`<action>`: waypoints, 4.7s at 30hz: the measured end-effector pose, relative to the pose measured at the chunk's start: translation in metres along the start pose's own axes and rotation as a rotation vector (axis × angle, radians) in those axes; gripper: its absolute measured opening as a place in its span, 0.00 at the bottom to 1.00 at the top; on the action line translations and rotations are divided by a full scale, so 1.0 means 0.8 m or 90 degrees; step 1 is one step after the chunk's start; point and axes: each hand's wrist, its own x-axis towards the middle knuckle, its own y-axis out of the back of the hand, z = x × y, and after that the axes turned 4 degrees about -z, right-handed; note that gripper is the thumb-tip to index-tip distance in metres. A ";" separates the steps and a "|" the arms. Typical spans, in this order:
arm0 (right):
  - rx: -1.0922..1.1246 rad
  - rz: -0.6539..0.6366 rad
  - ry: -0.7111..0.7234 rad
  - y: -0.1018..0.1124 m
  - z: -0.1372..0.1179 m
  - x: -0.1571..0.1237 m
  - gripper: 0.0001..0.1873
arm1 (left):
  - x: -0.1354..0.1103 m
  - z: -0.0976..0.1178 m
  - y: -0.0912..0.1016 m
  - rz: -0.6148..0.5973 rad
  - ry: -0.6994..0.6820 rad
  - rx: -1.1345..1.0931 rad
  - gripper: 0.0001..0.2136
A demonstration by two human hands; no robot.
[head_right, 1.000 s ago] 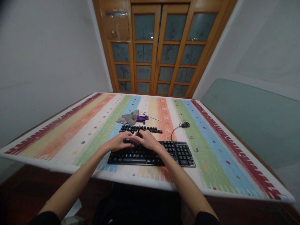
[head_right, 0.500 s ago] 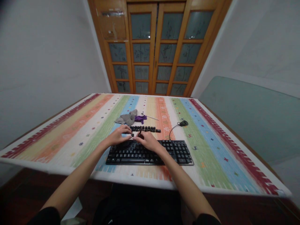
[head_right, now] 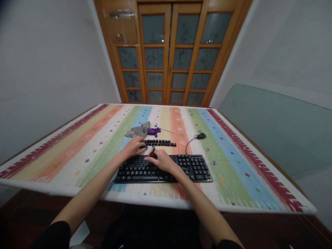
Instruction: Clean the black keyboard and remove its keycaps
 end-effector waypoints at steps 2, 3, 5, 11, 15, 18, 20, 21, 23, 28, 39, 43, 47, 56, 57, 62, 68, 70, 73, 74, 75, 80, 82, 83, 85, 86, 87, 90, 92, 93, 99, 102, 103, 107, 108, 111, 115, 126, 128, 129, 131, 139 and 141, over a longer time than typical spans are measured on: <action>0.005 0.008 -0.004 -0.002 0.002 -0.002 0.17 | 0.001 0.000 -0.001 -0.005 0.001 0.015 0.05; 0.006 0.011 -0.005 -0.003 0.003 -0.003 0.17 | 0.001 0.000 -0.002 -0.008 0.002 0.021 0.05; 0.007 0.015 -0.009 -0.006 0.005 -0.005 0.17 | 0.002 0.000 -0.002 -0.016 0.002 0.026 0.05; -0.020 0.034 -0.005 -0.016 0.003 -0.008 0.20 | 0.003 0.000 -0.004 -0.014 -0.001 0.034 0.05; -0.029 0.036 0.012 -0.019 0.000 -0.007 0.21 | 0.004 -0.001 -0.005 -0.016 -0.007 0.057 0.05; -0.029 0.036 0.017 -0.019 0.000 -0.006 0.21 | 0.004 -0.002 -0.005 -0.015 -0.011 0.068 0.05; -0.029 0.041 0.022 -0.019 0.001 -0.006 0.21 | 0.004 -0.001 -0.004 -0.009 -0.012 0.070 0.06; -0.028 0.046 0.023 -0.020 0.001 -0.006 0.20 | 0.004 -0.001 -0.004 -0.006 -0.011 0.070 0.06; -0.026 0.055 0.020 -0.020 0.003 -0.006 0.20 | 0.004 0.000 -0.004 -0.005 -0.011 0.071 0.06; -0.021 0.055 -0.002 -0.022 0.006 -0.007 0.18 | 0.006 0.001 -0.003 -0.015 -0.010 0.076 0.05; -0.199 -0.037 0.033 -0.030 0.001 0.008 0.18 | -0.008 0.002 0.006 0.033 -0.007 0.010 0.05; -0.159 -0.048 0.017 -0.021 0.001 0.021 0.14 | -0.023 0.007 0.015 0.046 -0.015 -0.045 0.05; -0.101 -0.063 0.009 -0.014 0.001 0.027 0.13 | -0.040 0.016 0.020 0.026 -0.011 -0.132 0.06; 0.020 -0.035 -0.054 -0.016 0.018 0.030 0.20 | -0.057 0.036 0.023 -0.044 -0.023 -0.238 0.08; 0.026 -0.029 -0.047 -0.014 0.018 0.031 0.21 | -0.057 0.037 0.024 -0.044 -0.026 -0.245 0.08; 0.045 0.003 -0.035 -0.002 0.009 0.029 0.24 | -0.054 0.045 0.033 -0.041 -0.041 -0.283 0.08; 0.026 -0.001 -0.005 0.008 -0.002 0.023 0.19 | -0.046 0.058 0.041 -0.049 -0.036 -0.303 0.09; 0.008 0.001 0.005 0.010 -0.004 0.021 0.17 | -0.043 0.060 0.042 -0.051 -0.033 -0.302 0.09; -0.013 -0.001 0.013 0.013 -0.006 0.019 0.15 | -0.040 0.060 0.040 -0.045 -0.027 -0.291 0.09; -0.017 -0.002 0.015 0.014 -0.006 0.019 0.15 | -0.039 0.060 0.039 -0.044 -0.028 -0.287 0.09; -0.020 -0.002 0.017 0.015 -0.007 0.018 0.15 | -0.038 0.059 0.038 -0.044 -0.031 -0.283 0.09; -0.026 -0.003 0.031 0.020 -0.007 0.015 0.14 | -0.035 0.060 0.038 -0.056 -0.047 -0.280 0.08; -0.025 -0.005 0.031 0.021 -0.007 0.014 0.15 | -0.034 0.061 0.040 -0.063 -0.053 -0.280 0.08; -0.024 -0.007 0.028 0.021 -0.007 0.014 0.15 | -0.033 0.061 0.040 -0.064 -0.054 -0.277 0.08; -0.024 -0.011 0.021 0.022 -0.008 0.013 0.16 | -0.031 0.061 0.040 -0.064 -0.056 -0.267 0.09; -0.026 -0.011 0.019 0.022 -0.008 0.013 0.16 | -0.030 0.061 0.039 -0.063 -0.056 -0.261 0.08; -0.030 -0.011 0.018 0.022 -0.008 0.013 0.16 | -0.029 0.061 0.038 -0.064 -0.057 -0.256 0.07; -0.039 -0.008 0.017 0.022 -0.008 0.012 0.16 | -0.026 0.060 0.036 -0.066 -0.055 -0.242 0.04; -0.044 0.011 0.015 0.021 -0.005 0.011 0.16 | -0.024 0.058 0.038 -0.056 -0.050 -0.248 0.03; -0.046 0.029 0.010 0.020 -0.003 0.011 0.16 | -0.023 0.056 0.039 -0.045 -0.047 -0.258 0.03; -0.037 0.117 -0.036 0.017 0.011 0.006 0.18 | -0.010 0.035 0.043 0.040 -0.032 -0.286 0.02; -0.031 0.091 -0.030 0.019 0.012 0.001 0.18 | -0.001 0.024 0.033 0.060 -0.035 -0.220 0.02; -0.030 0.079 -0.025 0.019 0.012 -0.001 0.18 | 0.002 0.021 0.028 0.065 -0.033 -0.192 0.02; -0.025 0.048 -0.018 0.020 0.011 -0.011 0.17 | 0.012 0.013 0.010 0.055 -0.033 -0.087 0.01; -0.022 0.044 -0.021 0.019 0.011 -0.013 0.17 | 0.015 0.011 0.007 0.049 -0.034 -0.072 0.01; -0.012 0.029 -0.031 0.019 0.009 -0.020 0.17 | 0.019 0.008 -0.001 0.033 -0.033 -0.043 0.02; -0.003 0.023 -0.037 0.017 0.008 -0.025 0.16 | 0.021 0.007 -0.005 0.016 -0.030 -0.019 0.02; -0.019 0.050 -0.042 -0.001 0.008 -0.023 0.17 | 0.018 0.006 -0.008 0.017 -0.030 0.008 0.04; -0.016 0.059 -0.041 -0.001 0.010 -0.022 0.17 | 0.018 0.005 -0.010 0.022 -0.032 0.009 0.05; -0.014 0.064 -0.042 -0.001 0.011 -0.022 0.17 | 0.018 0.004 -0.011 0.024 -0.033 0.011 0.05; -0.009 0.070 -0.044 -0.002 0.012 -0.022 0.17 | 0.017 0.004 -0.012 0.026 -0.036 0.020 0.05; -0.133 0.002 0.006 -0.016 0.001 -0.014 0.19 | 0.016 0.004 -0.012 0.033 -0.034 0.029 0.04; -0.198 -0.026 0.028 -0.017 -0.002 -0.010 0.19 | 0.014 0.004 -0.011 0.038 -0.033 0.029 0.05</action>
